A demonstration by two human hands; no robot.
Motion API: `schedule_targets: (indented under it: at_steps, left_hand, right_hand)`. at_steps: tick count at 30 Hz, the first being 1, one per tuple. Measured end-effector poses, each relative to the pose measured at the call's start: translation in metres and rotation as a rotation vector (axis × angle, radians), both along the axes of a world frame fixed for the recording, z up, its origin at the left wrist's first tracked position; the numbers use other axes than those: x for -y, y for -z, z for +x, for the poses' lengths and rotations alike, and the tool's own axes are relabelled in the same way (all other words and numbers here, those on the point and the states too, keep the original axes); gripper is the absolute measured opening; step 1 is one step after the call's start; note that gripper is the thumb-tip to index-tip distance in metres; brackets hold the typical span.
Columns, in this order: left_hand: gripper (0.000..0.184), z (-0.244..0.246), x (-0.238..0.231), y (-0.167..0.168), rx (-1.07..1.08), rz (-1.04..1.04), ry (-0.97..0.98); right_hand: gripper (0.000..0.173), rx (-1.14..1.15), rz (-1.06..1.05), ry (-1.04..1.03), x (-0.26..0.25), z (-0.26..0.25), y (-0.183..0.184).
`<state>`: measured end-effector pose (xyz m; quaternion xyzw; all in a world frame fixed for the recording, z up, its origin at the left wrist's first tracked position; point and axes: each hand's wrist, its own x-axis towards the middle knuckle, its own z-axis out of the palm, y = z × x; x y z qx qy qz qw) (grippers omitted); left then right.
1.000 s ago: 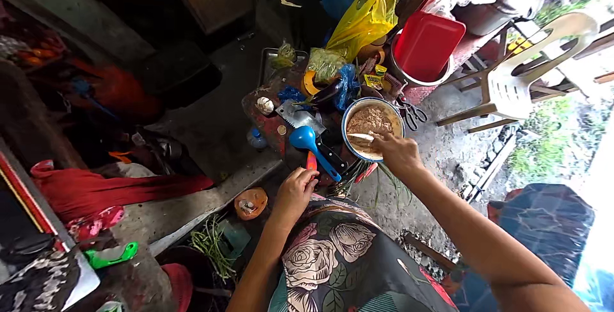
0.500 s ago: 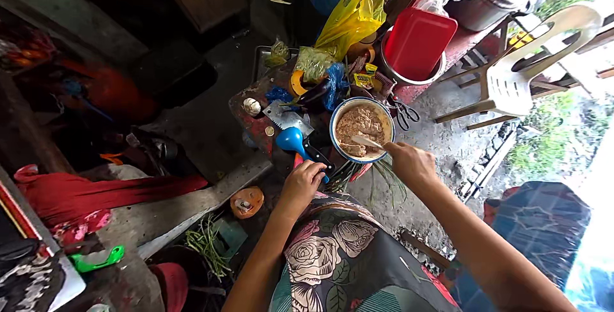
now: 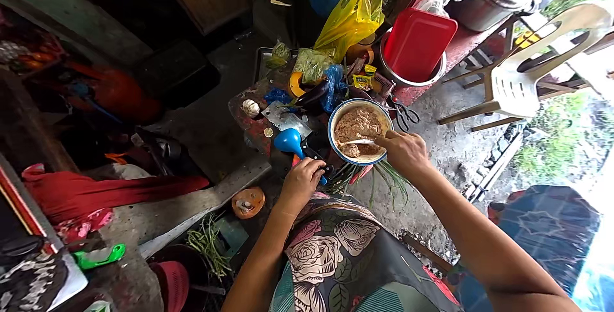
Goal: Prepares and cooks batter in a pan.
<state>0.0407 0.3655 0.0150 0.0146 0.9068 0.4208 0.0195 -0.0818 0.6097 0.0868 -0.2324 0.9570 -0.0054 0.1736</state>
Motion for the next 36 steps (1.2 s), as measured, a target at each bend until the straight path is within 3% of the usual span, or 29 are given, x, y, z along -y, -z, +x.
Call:
schedule_targets:
  at_steps: [4,9,14,17,23,27,32,36]
  left_hand:
    - [0.023,0.002,-0.004,0.004,0.000,0.010,-0.002]
    - [0.023,0.001,-0.010,0.004,0.011,0.022,0.003]
    - [0.023,-0.002,-0.008,0.005,0.021,0.010,-0.004]
    - [0.024,-0.005,-0.008,0.005,0.029,-0.003,-0.001]
    - [0.026,-0.018,-0.014,0.004,0.085,-0.019,0.039]
    - [0.024,-0.029,-0.019,-0.001,0.067,-0.043,0.043]
    - [0.022,-0.050,-0.029,0.000,0.109,-0.138,0.047]
    - [0.024,-0.062,-0.039,0.006,0.180,-0.259,0.051]
  right_hand:
    - [0.027,-0.009,0.020,-0.158,0.019,-0.007,0.013]
    - [0.032,0.118,0.170,0.089,0.035,-0.010,0.014]
    - [0.031,0.289,0.206,0.122,0.033,0.001,-0.007]
    - [0.033,0.243,0.147,0.119,0.027,-0.001,-0.015]
    - [0.036,0.190,0.134,-0.012,0.020,-0.006,0.005]
    - [0.031,0.159,0.066,0.151,0.003,0.002,-0.010]
    - [0.032,0.280,0.095,0.296,-0.002,0.012,0.011]
    - [0.032,0.414,-0.052,0.446,-0.008,0.005,0.027]
